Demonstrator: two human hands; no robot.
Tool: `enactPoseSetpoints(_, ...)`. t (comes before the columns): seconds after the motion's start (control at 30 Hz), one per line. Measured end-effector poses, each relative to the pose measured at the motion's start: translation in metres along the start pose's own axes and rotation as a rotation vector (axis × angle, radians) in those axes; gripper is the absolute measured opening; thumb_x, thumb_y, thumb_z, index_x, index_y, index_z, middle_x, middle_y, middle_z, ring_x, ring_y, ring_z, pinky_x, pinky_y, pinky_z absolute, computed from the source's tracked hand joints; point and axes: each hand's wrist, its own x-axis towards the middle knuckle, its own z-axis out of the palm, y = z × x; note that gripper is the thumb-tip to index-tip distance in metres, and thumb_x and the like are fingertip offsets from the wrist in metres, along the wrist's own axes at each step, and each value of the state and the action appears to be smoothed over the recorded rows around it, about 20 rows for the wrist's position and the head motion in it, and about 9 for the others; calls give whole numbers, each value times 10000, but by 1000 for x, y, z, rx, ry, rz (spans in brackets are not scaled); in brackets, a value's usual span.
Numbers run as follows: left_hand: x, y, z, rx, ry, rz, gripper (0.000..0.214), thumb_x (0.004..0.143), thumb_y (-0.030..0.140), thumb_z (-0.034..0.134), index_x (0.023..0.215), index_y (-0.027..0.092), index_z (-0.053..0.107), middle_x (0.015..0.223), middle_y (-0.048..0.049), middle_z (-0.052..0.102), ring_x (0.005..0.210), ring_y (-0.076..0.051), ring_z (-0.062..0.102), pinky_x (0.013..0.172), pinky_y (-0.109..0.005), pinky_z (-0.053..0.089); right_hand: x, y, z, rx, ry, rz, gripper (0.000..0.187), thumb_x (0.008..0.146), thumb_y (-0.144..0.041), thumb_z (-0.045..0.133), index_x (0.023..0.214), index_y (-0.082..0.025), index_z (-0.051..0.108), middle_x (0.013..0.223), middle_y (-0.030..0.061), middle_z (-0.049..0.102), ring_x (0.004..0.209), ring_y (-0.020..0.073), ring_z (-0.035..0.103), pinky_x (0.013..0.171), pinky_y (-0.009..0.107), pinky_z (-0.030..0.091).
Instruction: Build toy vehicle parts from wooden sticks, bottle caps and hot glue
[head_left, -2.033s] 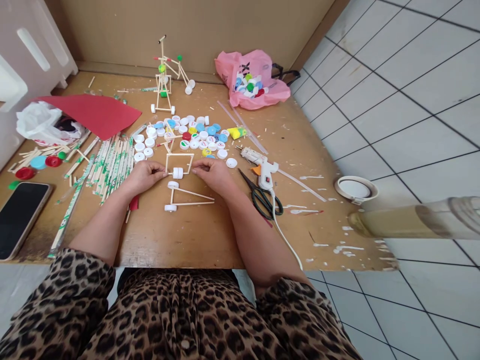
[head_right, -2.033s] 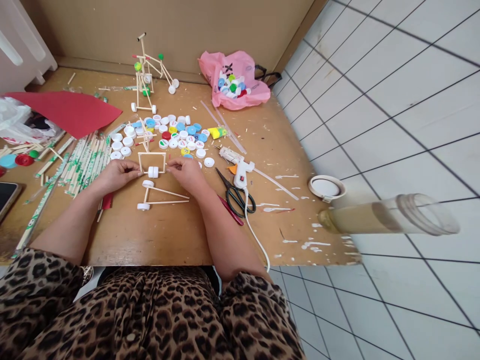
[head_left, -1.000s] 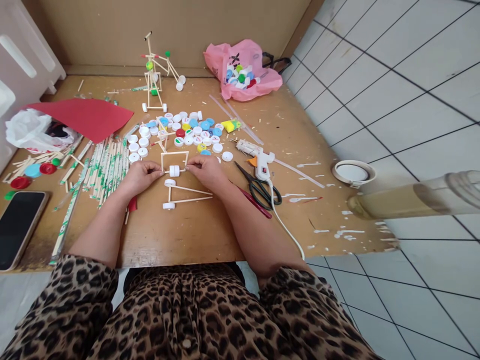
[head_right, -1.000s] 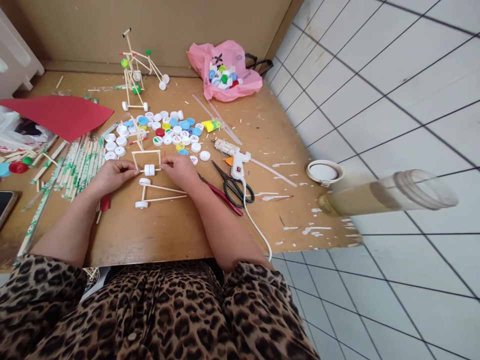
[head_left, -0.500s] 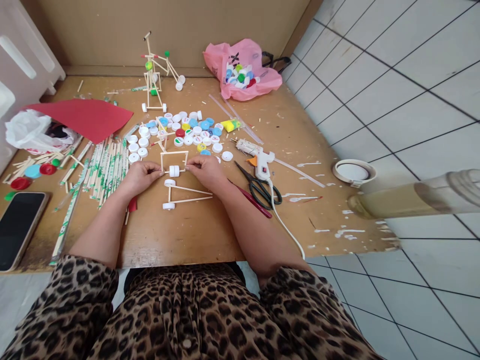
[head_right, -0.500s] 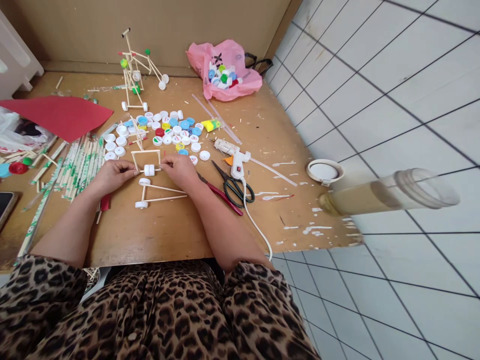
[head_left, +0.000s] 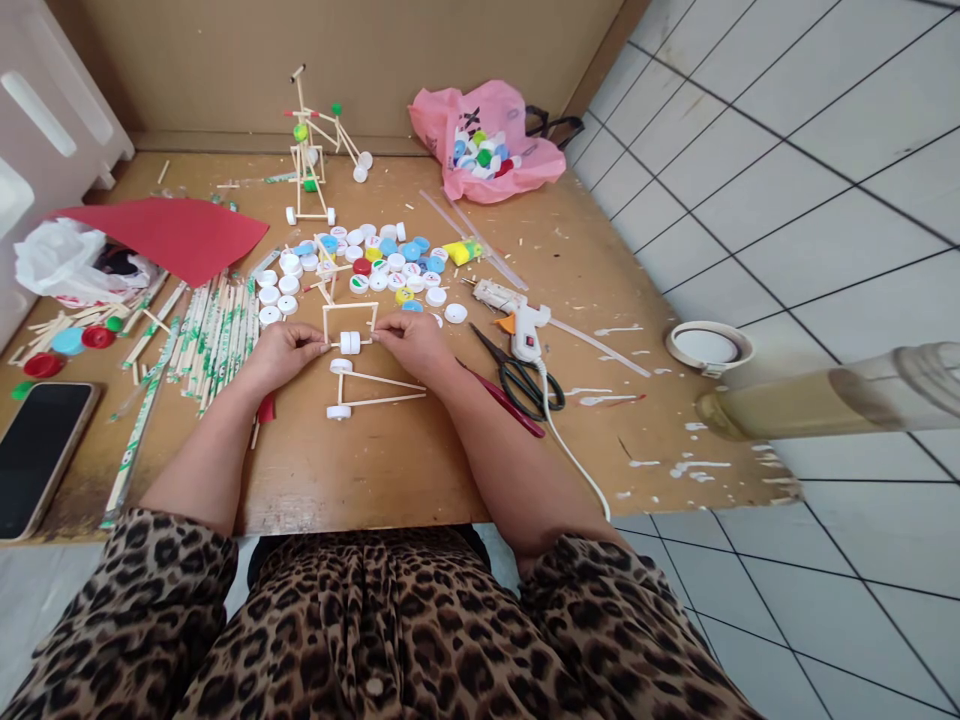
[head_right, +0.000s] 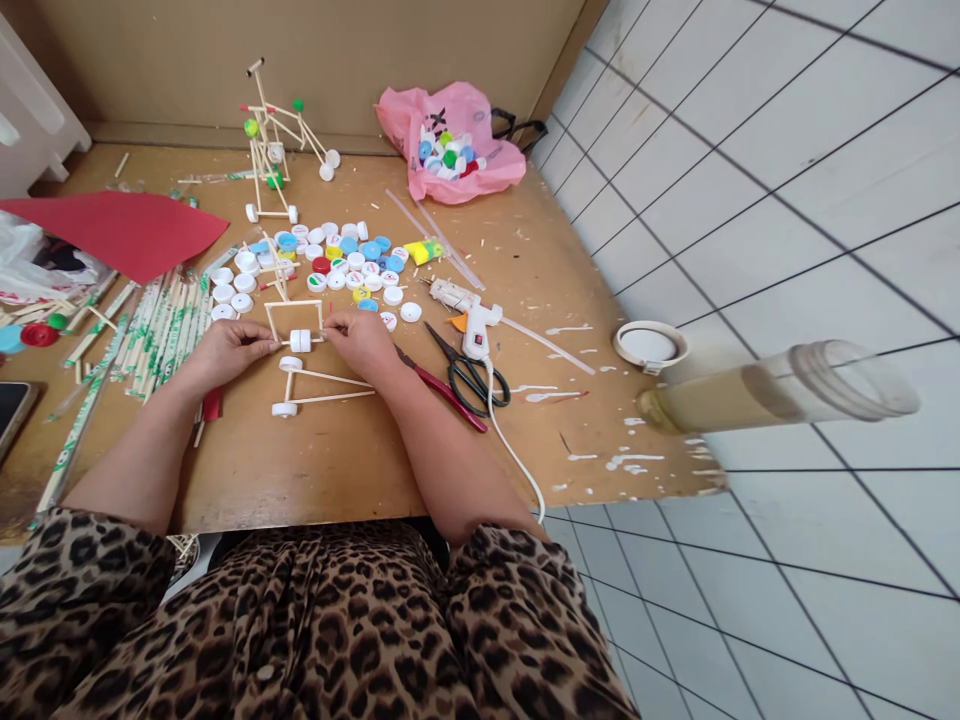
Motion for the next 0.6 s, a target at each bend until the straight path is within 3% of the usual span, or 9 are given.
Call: enactPoseSetpoints(0.6, 0, 0, -1, 26, 6, 22, 177, 730, 329, 679, 737, 176, 767, 797, -34, 771, 719, -182, 646, 659, -268, 480, 0, 1, 0, 8, -3, -10, 156, 759, -91, 627, 654, -171, 711, 702, -4, 685, 678, 119, 560, 675, 244, 412)
